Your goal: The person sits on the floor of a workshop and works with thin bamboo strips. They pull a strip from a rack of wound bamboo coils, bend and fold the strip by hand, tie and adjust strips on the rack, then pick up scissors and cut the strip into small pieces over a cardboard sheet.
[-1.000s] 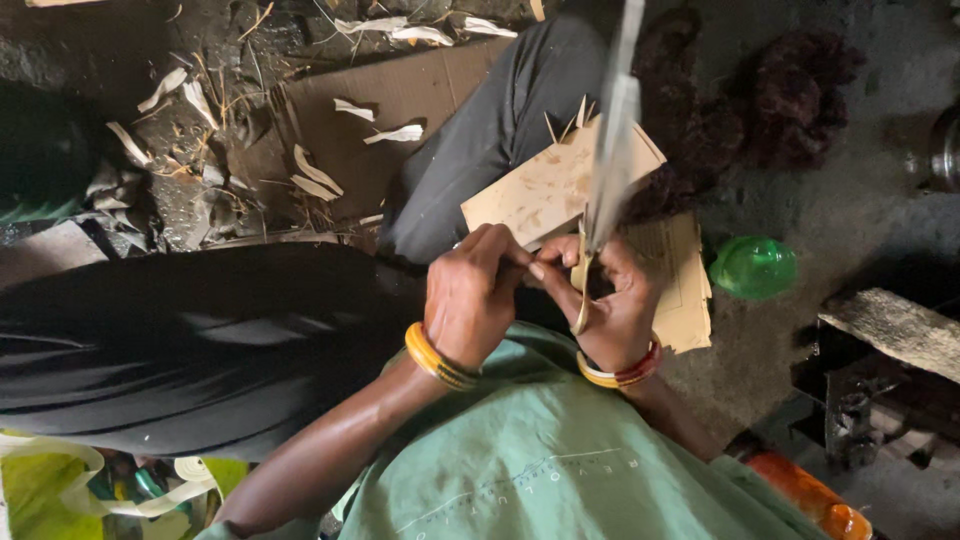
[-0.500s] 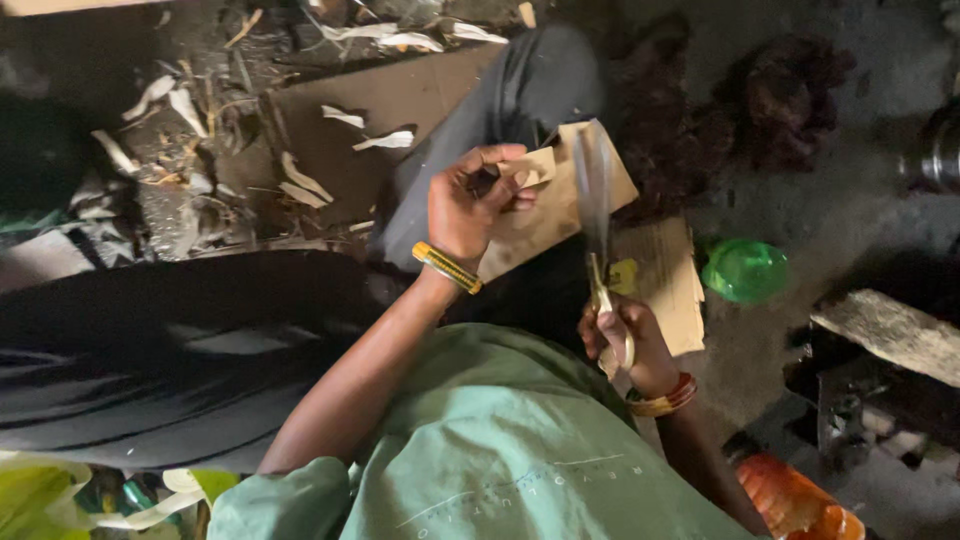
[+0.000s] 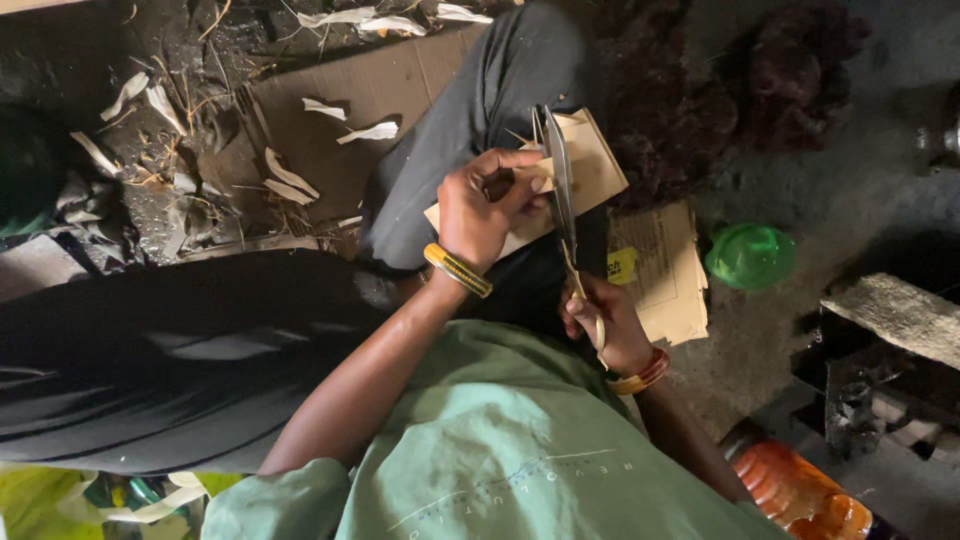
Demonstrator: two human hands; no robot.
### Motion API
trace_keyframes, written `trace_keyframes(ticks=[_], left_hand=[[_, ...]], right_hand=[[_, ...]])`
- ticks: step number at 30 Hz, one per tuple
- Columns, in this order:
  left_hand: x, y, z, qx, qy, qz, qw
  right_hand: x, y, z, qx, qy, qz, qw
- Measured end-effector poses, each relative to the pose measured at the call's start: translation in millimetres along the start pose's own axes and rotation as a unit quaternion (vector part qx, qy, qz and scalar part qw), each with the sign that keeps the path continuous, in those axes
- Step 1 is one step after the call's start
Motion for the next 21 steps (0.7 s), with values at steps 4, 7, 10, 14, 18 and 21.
trace_keyframes(ticks=[4,7,10,14,18,21], left_hand=[[4.3,3.2,-1.2,-0.009,-0.004,0.007,1.000],[6.0,0.1,-1.9,-0.010,-0.002,0.014,1.000],[4.7,-4.3,-1.7,-0.003,-0.001,0.014,1.000],[-0.3,-8.7,1.5,-0.008,0.006,0.028,1.000],[0.6,-0.9,2.8,-0.003,0.010,0.014,1.000],[9.3,-0.4,-2.4,0.022,0.002,0.030,0.999]], right_hand=[[-0.3,-6.7,-3.2,0.003,-0.003,0.023,1.000],[-0.9,-6.7,-5.7,0.009,0.005,0.005,1.000],[-1.7,-3.8,-3.2,0.032,0.059,-0.029,0.997],[-3.7,-1.0,-7.0,0.089,0.089,-0.074,0.989],[-6.0,-8.8,-8.4,0.133,0.114,-0.064,0.983],[-6.2,-20.8,-12.2,0.103,0.068,-0.008,0.992]])
Point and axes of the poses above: each hand's wrist, its own x-axis away from the middle knuckle, its own z-axis out of the back of the hand, y = z × x, the point moved 8 cm from there along -x, towards the middle knuckle, and after that the axes turned 1 degree about z, right-handed, at the moved point
